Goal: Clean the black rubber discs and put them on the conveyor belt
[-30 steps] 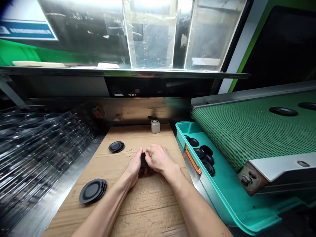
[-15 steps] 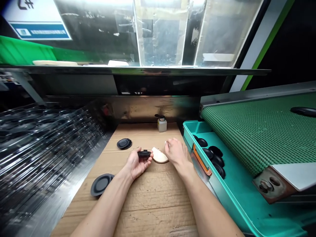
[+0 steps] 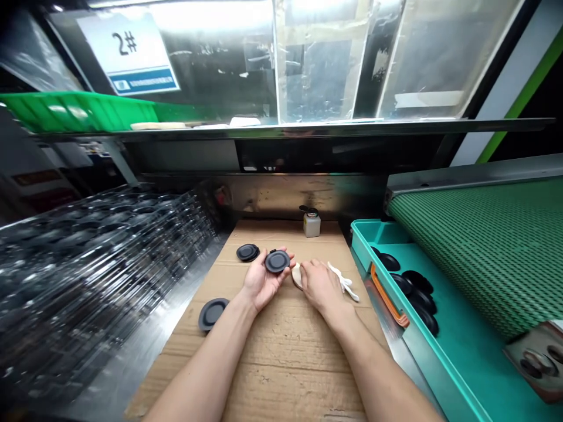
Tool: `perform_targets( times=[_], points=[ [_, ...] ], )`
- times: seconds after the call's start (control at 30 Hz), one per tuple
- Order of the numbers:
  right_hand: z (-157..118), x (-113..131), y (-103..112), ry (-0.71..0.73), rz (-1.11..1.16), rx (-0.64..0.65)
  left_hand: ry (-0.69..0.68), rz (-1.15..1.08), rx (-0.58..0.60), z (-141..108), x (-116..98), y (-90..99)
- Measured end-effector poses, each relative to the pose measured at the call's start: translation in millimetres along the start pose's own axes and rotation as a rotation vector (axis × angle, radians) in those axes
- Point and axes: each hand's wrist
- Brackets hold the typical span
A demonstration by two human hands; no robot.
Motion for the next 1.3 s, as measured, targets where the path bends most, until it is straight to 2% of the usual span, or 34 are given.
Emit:
perform_targets(
  times=[0.13, 0.27, 0.33, 0.43, 0.53, 0.63, 0.8, 0.97, 1.1, 1.3],
  points=[
    [-6.9, 11.6, -10.4, 0.120, 0.068, -0.032, -0.018, 0.003, 0.061, -14.2, -4.2, -7.6],
    [-7.0, 10.9, -17.0, 0.132, 0.098, -0.061, -0.053, 0.190, 0.055, -28.8, -18.6, -10.2],
    [-5.4, 8.9, -19.4, 0.112, 0.112, -0.077, -0.120, 0.419, -0.026, -33.1, -37.8, -5.4],
    [-4.2, 7.6, -21.1, 0.089, 0.123, -0.100, -0.259, 0.950, -0.184, -31.2, -77.6, 7.0],
    [-4.2, 8.4, -20.2, 0.069, 0.127, -0.105, -0.241, 1.220, -0.253, -18.4, -113.8, 17.8],
    [-3.9, 9.2, -18.9, 0.052, 0.135, -0.096, -0.206, 1.435, -0.304, 1.2, -132.6, 25.4],
    [-2.0, 7.7, -20.0, 0.040, 0.152, -0.108, -0.218, 1.735, -0.432, 32.2, -134.8, 41.8],
    [-1.2, 6.2, -19.8, 0.039, 0.162, -0.103, -0.215, 1.939, -0.471, 46.0, -132.0, 55.4],
    [-1.1, 6.1, -18.5, 0.035, 0.163, -0.098, -0.208, 2.021, -0.471, 50.5, -128.8, 57.1],
    [-1.0, 5.8, -17.9, 0.030, 0.162, -0.094, -0.111, 2.024, -0.494, 53.9, -125.7, 48.9]
  ],
)
Point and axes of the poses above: each hand's wrist, its own z-axis towards the middle knuckle, its own y-axis out of the back of the hand, x = y × z
